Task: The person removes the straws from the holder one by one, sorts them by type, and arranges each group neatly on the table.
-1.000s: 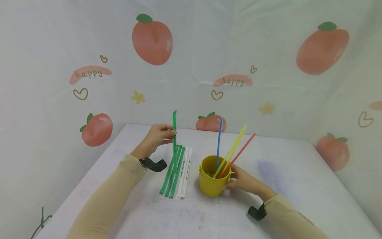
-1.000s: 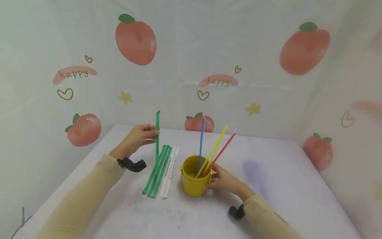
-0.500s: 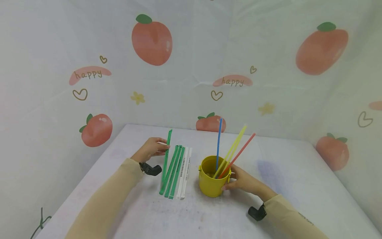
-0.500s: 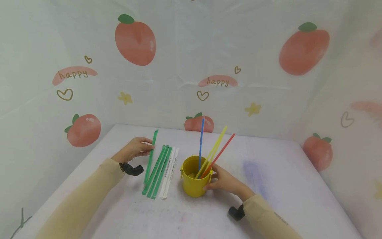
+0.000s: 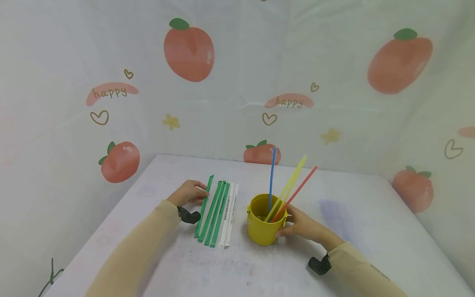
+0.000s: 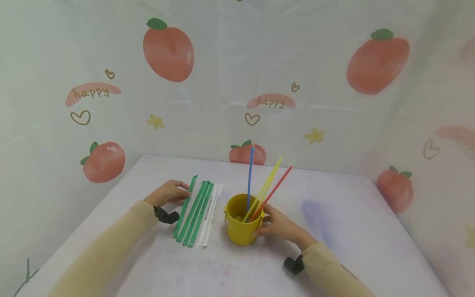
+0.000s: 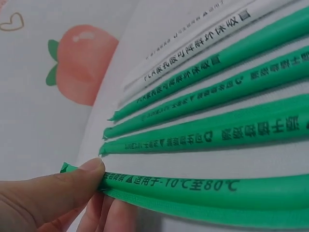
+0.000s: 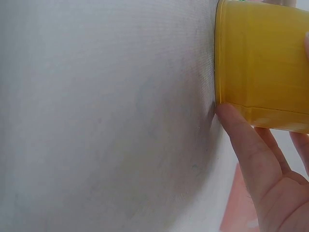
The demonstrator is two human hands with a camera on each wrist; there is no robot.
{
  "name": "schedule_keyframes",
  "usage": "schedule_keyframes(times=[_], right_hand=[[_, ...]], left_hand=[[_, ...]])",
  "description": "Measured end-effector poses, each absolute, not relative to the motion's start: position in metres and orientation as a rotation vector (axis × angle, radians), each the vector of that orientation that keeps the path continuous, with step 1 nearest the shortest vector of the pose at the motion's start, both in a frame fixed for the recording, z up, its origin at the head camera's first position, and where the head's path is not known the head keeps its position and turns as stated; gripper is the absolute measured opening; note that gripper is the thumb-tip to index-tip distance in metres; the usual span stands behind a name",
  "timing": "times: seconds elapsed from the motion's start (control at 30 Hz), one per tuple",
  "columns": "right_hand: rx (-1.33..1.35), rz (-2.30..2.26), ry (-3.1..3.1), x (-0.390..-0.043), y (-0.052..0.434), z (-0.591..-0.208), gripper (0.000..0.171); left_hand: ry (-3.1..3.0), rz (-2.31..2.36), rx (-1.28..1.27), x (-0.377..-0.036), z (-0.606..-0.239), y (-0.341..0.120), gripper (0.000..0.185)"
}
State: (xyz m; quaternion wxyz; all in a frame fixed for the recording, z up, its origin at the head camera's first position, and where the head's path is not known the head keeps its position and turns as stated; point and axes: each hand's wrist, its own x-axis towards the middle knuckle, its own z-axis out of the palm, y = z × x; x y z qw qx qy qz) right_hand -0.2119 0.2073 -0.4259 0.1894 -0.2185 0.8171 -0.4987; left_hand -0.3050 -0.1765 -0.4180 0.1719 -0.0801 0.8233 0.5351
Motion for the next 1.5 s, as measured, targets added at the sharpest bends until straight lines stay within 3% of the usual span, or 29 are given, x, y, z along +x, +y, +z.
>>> schedule_keyframes(times=[1.5], right_hand=[[-0.611, -1.386, 2.309, -0.212, 0.206, -0.425, 0.093]], left_hand=[[2.551, 1.267, -0.238, -0.303, -0.423, -0.168, 0.023]])
